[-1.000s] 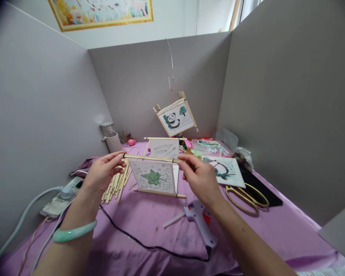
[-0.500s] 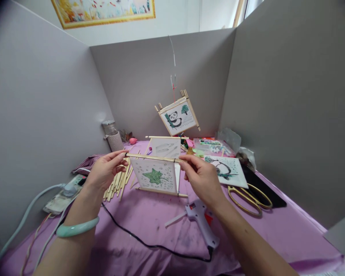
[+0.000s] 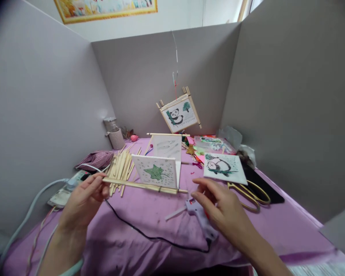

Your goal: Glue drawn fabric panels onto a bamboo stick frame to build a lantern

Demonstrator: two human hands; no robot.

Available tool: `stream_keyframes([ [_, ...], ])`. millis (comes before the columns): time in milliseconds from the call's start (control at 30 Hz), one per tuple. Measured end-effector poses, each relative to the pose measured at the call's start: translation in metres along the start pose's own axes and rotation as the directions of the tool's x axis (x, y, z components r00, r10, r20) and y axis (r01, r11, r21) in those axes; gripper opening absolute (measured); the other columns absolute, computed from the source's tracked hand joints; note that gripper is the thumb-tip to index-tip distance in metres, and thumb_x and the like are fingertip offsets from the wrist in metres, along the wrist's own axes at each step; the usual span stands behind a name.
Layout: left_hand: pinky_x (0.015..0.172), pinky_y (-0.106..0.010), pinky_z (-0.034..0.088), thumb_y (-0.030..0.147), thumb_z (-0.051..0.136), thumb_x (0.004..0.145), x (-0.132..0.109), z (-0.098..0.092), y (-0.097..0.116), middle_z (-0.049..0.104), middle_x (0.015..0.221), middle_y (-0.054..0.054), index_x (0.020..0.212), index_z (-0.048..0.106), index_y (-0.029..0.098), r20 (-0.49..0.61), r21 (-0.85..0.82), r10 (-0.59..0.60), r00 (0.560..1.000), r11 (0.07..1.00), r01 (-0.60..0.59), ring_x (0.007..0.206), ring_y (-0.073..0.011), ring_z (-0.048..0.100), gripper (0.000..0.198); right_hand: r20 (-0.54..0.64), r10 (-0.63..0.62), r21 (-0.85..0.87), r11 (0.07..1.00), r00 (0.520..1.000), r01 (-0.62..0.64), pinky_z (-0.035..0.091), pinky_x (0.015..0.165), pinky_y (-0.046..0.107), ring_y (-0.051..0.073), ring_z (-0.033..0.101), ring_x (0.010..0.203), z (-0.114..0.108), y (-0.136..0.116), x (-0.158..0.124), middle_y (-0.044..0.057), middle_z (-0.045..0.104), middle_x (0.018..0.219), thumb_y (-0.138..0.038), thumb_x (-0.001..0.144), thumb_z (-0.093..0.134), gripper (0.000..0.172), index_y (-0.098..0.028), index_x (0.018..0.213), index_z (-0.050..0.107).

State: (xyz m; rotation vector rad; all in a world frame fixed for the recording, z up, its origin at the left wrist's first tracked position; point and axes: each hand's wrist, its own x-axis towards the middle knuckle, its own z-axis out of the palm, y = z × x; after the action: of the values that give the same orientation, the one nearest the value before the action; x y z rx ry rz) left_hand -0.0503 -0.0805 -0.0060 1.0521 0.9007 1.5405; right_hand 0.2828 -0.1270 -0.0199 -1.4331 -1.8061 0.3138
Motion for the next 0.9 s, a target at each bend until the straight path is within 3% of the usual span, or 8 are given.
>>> stream_keyframes([
  [133, 0.047, -0.017, 0.043, 0.029, 0.075, 0.069, -0.005, -0.018, -0.010, 0.059, 0.060, 0.002, 0.086, 0.064, 0.015, -0.035, 0.027, -0.060, 0.998, 0.998, 0.061, 0.050, -0.0085, 0.052, 0.025, 0.080, 0.104, -0.208, 0.974, 0.991, -0.086, 0.048, 0.065, 0.033, 0.021, 0.063, 0.075, 0.002, 0.024, -0.012, 0.006, 0.068, 0.088, -0.047, 0.084, 0.055, 0.033, -0.020, 0.098, 0.066],
  [300, 0.039, -0.018, 0.038, 0.040, 0.068, 0.073, 0.005, -0.009, -0.019, 0.061, 0.063, -0.001, 0.076, 0.062, 0.014, 0.043, 0.223, -0.137, 0.990, 0.967, 0.124, 0.042, -0.0076, 0.048, 0.027, 0.048, 0.047, -0.276, 0.961, 0.998, -0.032, 0.046, 0.072, 0.034, 0.022, 0.062, 0.083, 0.019, 0.022, 0.000, 0.008, 0.067, 0.095, -0.041, 0.089, 0.049, 0.030, -0.019, 0.102, 0.065],
  [367, 0.032, -0.018, 0.032, 0.042, 0.067, 0.071, 0.014, -0.002, -0.023, 0.057, 0.058, 0.002, 0.070, 0.058, 0.015, 0.014, 0.345, -0.166, 0.986, 0.926, 0.151, 0.035, -0.0065, 0.043, 0.029, 0.095, 0.015, -0.298, 0.954, 0.995, 0.014, 0.044, 0.075, 0.034, 0.023, 0.061, 0.088, 0.025, 0.018, 0.014, 0.009, 0.066, 0.097, -0.038, 0.089, 0.049, 0.028, -0.019, 0.100, 0.065],
  [500, 0.027, -0.017, 0.022, 0.040, 0.066, 0.066, 0.038, 0.008, -0.029, 0.053, 0.050, 0.005, 0.076, 0.059, 0.016, -0.049, 0.523, -0.227, 0.973, 0.824, 0.219, 0.027, -0.0060, 0.036, 0.026, 0.239, 0.016, -0.273, 0.961, 0.971, 0.051, 0.043, 0.071, 0.030, 0.022, 0.062, 0.085, 0.037, 0.014, 0.042, 0.009, 0.067, 0.096, -0.035, 0.086, 0.052, 0.025, -0.018, 0.096, 0.067],
  [667, 0.029, -0.019, 0.027, 0.028, 0.065, 0.064, 0.059, 0.012, -0.045, 0.055, 0.044, 0.002, 0.068, 0.062, 0.016, -0.048, 0.684, -0.320, 0.946, 0.679, 0.264, 0.028, -0.0102, 0.043, 0.013, 0.342, 0.039, -0.290, 0.955, 0.939, 0.066, 0.040, 0.065, 0.027, 0.020, 0.062, 0.078, 0.042, 0.014, 0.062, 0.007, 0.069, 0.091, -0.030, 0.080, 0.057, 0.021, -0.018, 0.093, 0.068],
  [900, 0.032, -0.019, 0.029, 0.022, 0.064, 0.064, 0.062, 0.012, -0.066, 0.050, 0.036, 0.004, 0.076, 0.068, 0.017, -0.027, 0.804, -0.351, 0.936, 0.548, 0.229, 0.028, -0.0123, 0.045, 0.013, 0.390, 0.050, -0.293, 0.953, 0.920, 0.073, 0.037, 0.061, 0.026, 0.019, 0.062, 0.074, 0.041, 0.009, 0.071, 0.007, 0.070, 0.086, -0.030, 0.078, 0.056, 0.021, -0.020, 0.088, 0.071],
])
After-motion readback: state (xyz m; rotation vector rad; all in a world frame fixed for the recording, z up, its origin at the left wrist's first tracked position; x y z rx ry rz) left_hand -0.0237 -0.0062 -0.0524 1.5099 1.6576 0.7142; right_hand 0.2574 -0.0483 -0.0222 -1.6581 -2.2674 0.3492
